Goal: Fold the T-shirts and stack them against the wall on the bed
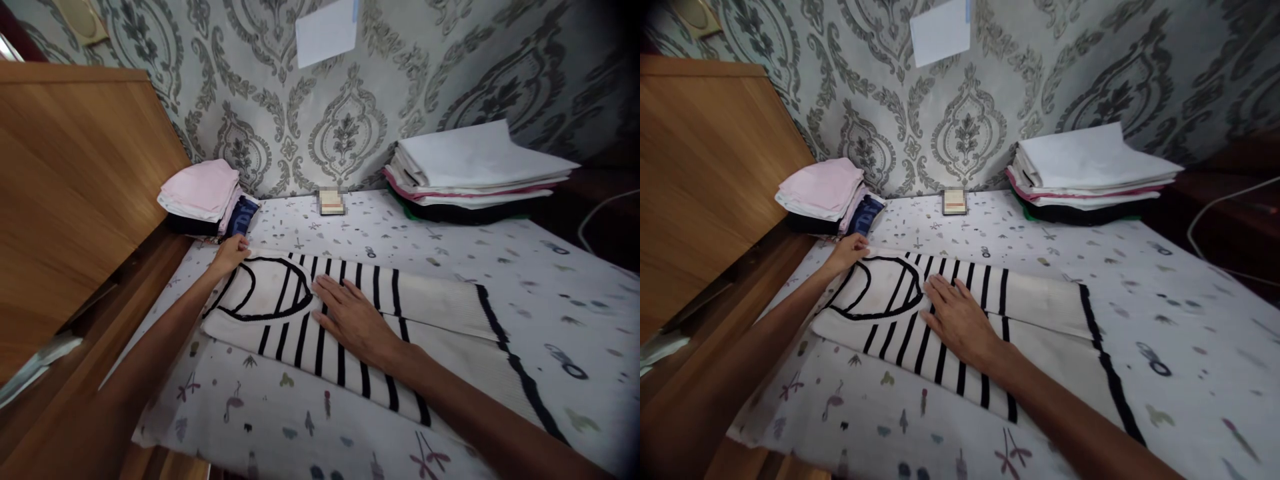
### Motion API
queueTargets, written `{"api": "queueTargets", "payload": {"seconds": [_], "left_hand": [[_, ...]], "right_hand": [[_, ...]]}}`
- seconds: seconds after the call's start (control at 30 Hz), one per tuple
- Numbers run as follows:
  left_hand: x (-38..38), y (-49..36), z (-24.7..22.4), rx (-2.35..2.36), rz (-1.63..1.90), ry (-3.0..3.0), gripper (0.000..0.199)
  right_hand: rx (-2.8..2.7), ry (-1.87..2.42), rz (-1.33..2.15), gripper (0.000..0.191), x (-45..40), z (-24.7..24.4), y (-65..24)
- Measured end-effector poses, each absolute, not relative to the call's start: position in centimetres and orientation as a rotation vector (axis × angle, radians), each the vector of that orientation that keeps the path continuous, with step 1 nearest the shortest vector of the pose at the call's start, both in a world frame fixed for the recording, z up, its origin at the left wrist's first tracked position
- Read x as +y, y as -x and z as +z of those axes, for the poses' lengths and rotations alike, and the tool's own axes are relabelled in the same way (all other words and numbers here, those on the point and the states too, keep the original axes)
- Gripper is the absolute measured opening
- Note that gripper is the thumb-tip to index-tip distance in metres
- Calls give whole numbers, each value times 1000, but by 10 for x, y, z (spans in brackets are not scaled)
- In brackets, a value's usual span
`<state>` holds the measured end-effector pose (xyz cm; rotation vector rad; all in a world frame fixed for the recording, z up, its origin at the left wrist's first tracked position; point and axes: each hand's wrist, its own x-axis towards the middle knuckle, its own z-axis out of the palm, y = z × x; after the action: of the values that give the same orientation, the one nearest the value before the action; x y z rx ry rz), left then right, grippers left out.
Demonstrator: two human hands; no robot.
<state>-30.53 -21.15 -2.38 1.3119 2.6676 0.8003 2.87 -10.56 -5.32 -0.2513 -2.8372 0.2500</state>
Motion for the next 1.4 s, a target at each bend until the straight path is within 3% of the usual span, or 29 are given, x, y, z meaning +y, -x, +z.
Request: {"api": "queueTargets", "payload": {"seconds": [0.37, 0.5, 0.6, 0.73, 1.0, 1.1, 1.23, 1.4], "left_hand": [[-217, 300, -7, 2731, 548, -1371, 18], [-210, 262, -2, 2711, 492, -1682, 36], [-199, 228, -6, 2403, 345, -2016, 51], [-193, 207, -17, 2156, 87, -1950, 61], [-209, 225, -10, 2278, 136, -2172, 42], [-206, 226, 0, 2419, -70, -2224, 28], [-197, 222, 9, 2425, -442, -2264, 26], [-194, 221, 11, 2458, -501, -2243, 26]], "right_hand": [[-2867, 273, 291, 58, -106, -50, -29], [-2829, 237, 332, 55, -106, -52, -29], [-2815, 207, 321, 52, -105, -52, -30], [-2817, 198, 295, 50, -105, -53, -30], [-2784, 191, 305, 48, -105, -53, -31], [-2811, 197, 288, 48, -107, -49, -31], [-2827, 206, 297, 49, -107, -46, -31], [-2804, 208, 310, 49, -107, -49, -31]]}}
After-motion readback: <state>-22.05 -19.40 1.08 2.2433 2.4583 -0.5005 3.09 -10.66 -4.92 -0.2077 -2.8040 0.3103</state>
